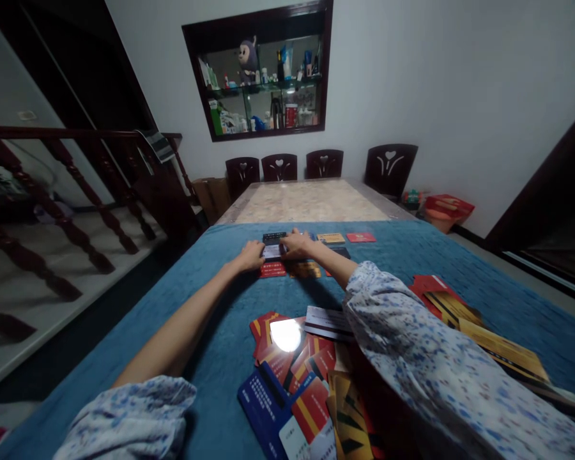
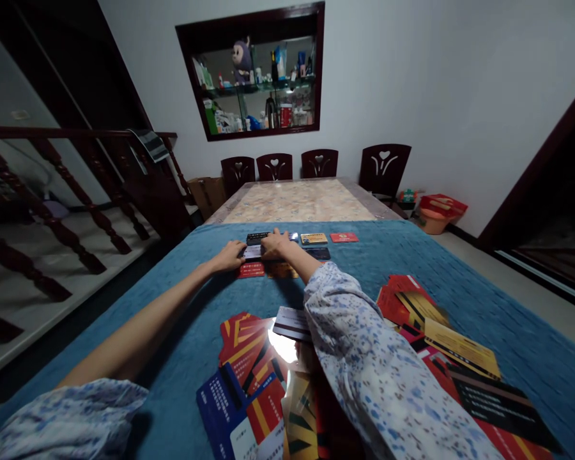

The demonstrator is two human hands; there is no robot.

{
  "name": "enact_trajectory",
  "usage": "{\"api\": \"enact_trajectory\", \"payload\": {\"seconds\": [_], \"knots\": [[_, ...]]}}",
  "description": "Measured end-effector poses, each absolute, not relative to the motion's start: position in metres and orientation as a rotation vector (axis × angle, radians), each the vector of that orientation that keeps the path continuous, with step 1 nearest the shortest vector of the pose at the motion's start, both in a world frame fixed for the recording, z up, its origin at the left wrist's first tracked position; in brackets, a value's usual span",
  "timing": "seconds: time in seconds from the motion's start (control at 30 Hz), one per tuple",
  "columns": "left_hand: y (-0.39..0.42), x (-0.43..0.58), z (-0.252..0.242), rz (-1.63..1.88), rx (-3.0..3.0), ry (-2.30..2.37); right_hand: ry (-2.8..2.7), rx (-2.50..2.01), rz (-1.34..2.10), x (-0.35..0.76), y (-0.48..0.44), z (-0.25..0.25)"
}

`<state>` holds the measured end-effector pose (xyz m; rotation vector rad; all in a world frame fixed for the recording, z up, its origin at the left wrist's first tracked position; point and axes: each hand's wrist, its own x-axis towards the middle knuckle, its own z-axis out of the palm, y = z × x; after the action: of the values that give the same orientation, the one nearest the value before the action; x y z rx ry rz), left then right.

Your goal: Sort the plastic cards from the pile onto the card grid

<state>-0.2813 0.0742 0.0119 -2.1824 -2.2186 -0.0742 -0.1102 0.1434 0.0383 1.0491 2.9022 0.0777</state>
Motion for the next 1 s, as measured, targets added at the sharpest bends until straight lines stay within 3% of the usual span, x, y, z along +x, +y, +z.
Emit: {"api": "enact_trajectory", "payload": {"seconds": [1.0], "knots": [[0.098,-0.288,0.005,-0.146,-2.207,-2.267,2.822,1.08,0.074,-0.133,0.153,0.028]]}}
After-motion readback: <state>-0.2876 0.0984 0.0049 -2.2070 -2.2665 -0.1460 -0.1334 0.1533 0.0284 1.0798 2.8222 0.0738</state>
